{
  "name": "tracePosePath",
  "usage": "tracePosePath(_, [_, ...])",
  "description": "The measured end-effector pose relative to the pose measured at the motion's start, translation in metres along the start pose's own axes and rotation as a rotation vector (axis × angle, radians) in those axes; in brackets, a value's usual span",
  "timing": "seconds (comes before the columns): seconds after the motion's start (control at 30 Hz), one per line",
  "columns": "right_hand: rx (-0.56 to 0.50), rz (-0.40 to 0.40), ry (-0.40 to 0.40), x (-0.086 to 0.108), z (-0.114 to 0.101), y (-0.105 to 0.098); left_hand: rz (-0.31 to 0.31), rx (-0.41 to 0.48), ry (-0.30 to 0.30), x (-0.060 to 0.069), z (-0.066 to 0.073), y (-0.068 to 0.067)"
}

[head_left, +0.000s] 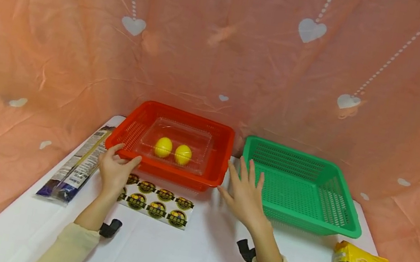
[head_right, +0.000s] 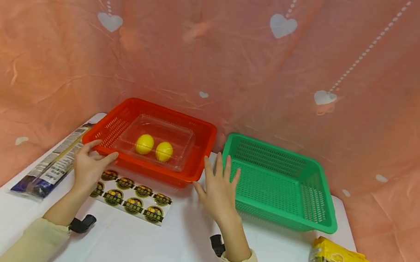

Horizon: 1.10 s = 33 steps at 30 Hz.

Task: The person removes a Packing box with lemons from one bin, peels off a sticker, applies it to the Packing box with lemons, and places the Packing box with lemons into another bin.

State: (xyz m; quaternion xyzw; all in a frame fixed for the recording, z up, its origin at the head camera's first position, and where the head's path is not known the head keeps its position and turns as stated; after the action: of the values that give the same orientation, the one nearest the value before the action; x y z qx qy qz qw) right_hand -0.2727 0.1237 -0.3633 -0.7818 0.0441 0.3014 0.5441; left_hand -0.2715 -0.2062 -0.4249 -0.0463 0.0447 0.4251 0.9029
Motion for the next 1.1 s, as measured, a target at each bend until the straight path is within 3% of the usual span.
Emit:
tracePosePath(0.1, [-0.029, -0.024, 0.0, -0.021, -0.002, 0.002, -0.003, -0.035, 0.025, -0.002, 0.002, 0.001])
tracePosePath(0.23, [-0.114, -0.091, 0.014, -0.058, -0.007, 0.008, 0.018, -0.121, 0.122, -0.004, 0.005, 0.003])
tracePosePath(0.4, [-0.244, -0.268, 0.057, -0.107, -0.014, 0.025, 0.044, -0.127, 0.222, -0.004, 0.003, 0.004])
tracePosePath(0.57, [-0.348, -0.426, 0.179, -0.138, -0.013, 0.05, 0.055, -0.134, 0.24, -0.003, -0.001, 0.002])
tracePosePath(0.8, [-0.587, -0.488, 0.433, -0.15, -0.006, 0.084, 0.076, -0.148, 0.23, -0.003, -0.004, -0.004])
tracePosePath(0.9, [-0.611, -0.495, 0.52, -0.15, 0.0, 0.092, 0.08, -0.151, 0.246, -0.003, -0.003, -0.005])
tracePosePath(1.1, [-0.632, -0.518, 0.599, -0.144, 0.012, 0.1, 0.066, -0.136, 0.221, -0.003, 0.0, 0.0])
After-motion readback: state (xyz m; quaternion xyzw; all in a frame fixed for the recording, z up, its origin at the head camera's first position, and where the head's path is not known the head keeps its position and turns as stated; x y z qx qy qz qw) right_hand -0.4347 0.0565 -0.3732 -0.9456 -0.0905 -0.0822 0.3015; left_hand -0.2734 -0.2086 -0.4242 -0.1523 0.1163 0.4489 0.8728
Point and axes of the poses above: each hand's wrist, its own x-axis away from the middle knuckle, its own y-axis out of the palm, z = x × y, the point moved 6 cm from there along -x, towards the middle knuckle, and after that the axes turned 15 degrees about z, right-handed, at the moved point
